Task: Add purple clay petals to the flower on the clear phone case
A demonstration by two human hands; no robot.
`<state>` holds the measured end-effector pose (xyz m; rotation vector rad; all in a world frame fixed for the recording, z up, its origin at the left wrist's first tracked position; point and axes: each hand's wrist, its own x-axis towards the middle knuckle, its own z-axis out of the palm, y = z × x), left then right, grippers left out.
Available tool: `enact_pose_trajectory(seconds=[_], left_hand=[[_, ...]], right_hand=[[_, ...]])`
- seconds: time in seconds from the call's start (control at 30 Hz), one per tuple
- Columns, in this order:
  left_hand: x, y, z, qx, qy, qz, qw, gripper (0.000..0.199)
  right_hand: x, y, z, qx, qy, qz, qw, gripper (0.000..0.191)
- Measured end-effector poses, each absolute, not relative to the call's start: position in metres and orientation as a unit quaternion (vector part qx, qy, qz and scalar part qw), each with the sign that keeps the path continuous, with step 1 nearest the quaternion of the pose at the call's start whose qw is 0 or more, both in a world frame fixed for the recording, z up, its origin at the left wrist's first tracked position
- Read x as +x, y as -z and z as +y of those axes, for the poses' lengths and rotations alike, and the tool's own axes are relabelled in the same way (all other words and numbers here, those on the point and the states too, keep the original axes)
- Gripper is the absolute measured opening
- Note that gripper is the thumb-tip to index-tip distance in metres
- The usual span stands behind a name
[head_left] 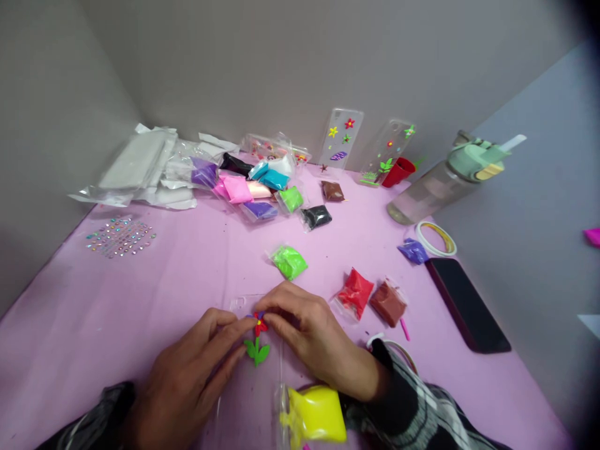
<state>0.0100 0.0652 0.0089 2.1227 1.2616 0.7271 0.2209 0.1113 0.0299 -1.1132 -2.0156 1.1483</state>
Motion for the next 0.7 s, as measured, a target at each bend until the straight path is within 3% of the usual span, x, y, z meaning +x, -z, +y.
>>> enact_pose_trajectory(seconds=[0.7], left_hand=[[0.0094, -0.006, 0.0654, 0.821, -0.255, 0.457, 0.227, 0.03]], right_hand=[[0.222, -0.0267, 0.1098, -0.39, -0.375, -0.802, 0.252, 0.011]])
